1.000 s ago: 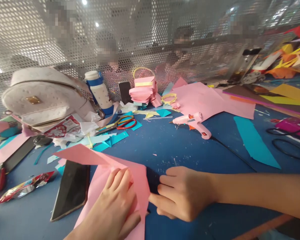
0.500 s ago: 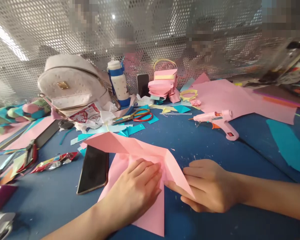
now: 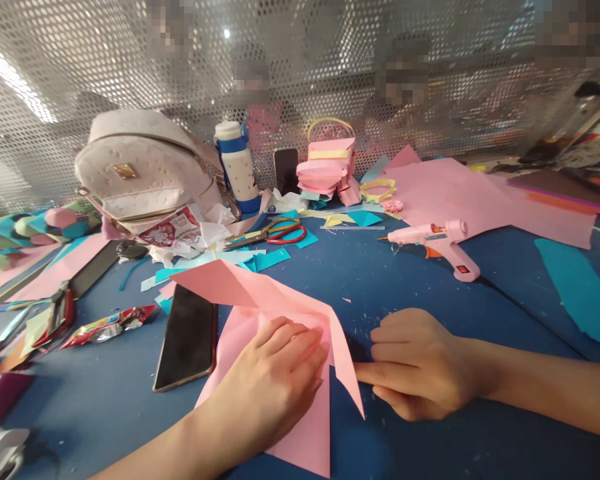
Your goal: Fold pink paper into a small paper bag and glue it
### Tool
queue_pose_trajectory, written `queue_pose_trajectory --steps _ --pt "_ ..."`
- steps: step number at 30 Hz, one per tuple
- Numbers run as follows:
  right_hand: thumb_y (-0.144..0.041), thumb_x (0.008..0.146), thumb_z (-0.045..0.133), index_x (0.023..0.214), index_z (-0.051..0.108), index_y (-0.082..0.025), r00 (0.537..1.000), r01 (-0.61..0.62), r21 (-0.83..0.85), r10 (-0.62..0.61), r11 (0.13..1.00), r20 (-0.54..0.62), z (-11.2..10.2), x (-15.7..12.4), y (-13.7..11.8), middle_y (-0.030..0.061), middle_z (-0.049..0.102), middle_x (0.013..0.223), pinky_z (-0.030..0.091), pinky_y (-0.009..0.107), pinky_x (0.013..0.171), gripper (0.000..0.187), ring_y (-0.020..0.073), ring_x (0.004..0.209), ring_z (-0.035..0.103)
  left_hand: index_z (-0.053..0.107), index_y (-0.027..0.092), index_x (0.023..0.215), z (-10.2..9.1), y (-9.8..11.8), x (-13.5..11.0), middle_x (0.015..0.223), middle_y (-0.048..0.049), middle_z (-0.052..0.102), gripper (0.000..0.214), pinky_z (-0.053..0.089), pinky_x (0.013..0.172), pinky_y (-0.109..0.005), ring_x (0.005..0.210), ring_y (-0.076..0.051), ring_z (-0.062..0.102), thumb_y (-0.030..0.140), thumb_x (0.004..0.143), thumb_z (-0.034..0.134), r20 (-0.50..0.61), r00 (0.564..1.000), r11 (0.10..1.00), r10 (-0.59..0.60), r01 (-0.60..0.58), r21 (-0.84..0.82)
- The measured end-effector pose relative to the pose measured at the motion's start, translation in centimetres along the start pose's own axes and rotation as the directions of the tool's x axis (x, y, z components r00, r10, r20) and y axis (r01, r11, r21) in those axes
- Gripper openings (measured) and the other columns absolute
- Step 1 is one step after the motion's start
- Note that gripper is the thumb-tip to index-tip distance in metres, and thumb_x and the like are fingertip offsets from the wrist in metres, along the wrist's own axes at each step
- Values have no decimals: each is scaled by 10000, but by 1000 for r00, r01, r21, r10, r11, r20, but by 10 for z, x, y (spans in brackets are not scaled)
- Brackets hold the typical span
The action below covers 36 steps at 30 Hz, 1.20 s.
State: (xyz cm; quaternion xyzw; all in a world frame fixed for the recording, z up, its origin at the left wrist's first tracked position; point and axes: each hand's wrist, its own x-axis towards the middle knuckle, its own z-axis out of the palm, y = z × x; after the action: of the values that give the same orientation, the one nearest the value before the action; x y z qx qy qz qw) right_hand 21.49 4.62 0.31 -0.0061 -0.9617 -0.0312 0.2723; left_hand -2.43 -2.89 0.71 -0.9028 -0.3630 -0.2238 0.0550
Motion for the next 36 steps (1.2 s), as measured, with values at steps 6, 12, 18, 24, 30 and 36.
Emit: queue_pose_trajectory --steps 6,12,18,24,30,36 --pt "-385 885 614 957 590 -205 924 -380 57 376 923 71 1 3 6 -58 546 608 296 272 512 195 114 519 502 614 111 1010 3 4 -4 832 -74 620 242 446 633 -354 759 -233 567 77 946 383 45 999 997 -25 22 71" --pt "-530 765 727 1036 469 -208 770 -634 168 596 755 227 7 4 5 -71 555 727 335 226 518 494 104 558 530 612 133 1080 2 7 -6 913 -89 623 279 451 642 -351 803 -248 566 56 936 386 110 993 995 -35 24 98" --pt "-367 925 600 915 542 -199 877 -477 279 473 834 87 5 1 6 -14 603 794 379 231 591 178 109 653 539 632 157 1007 2 0 -3 819 -45 619 168 447 644 -327 749 -204 556 130 958 474 31 992 991 -125 126 -52" --pt "-267 934 584 1061 569 -215 808 -551 410 587 727 46 5 5 9 2 633 898 461 222 656 139 111 748 584 707 227 940 0 -16 -1 920 -10 700 211 488 732 -271 840 -154 639 83 885 563 133 878 741 -460 462 -487" --pt "-410 881 655 1396 378 -251 758 -538 341 620 771 -203 -3 10 19 129 433 1380 517 398 919 606 264 1207 497 723 205 859 -21 -24 8 906 -18 726 138 524 841 -301 891 -171 667 166 878 592 328 822 528 -464 555 -643" --pt "-442 873 682 1204 605 -245 953 -302 219 292 928 78 -54 43 27 73 576 1322 246 526 1135 393 277 1322 420 746 201 856 -36 -21 22 915 -49 748 117 545 853 -334 900 -194 683 192 862 630 383 884 560 -268 466 -685"
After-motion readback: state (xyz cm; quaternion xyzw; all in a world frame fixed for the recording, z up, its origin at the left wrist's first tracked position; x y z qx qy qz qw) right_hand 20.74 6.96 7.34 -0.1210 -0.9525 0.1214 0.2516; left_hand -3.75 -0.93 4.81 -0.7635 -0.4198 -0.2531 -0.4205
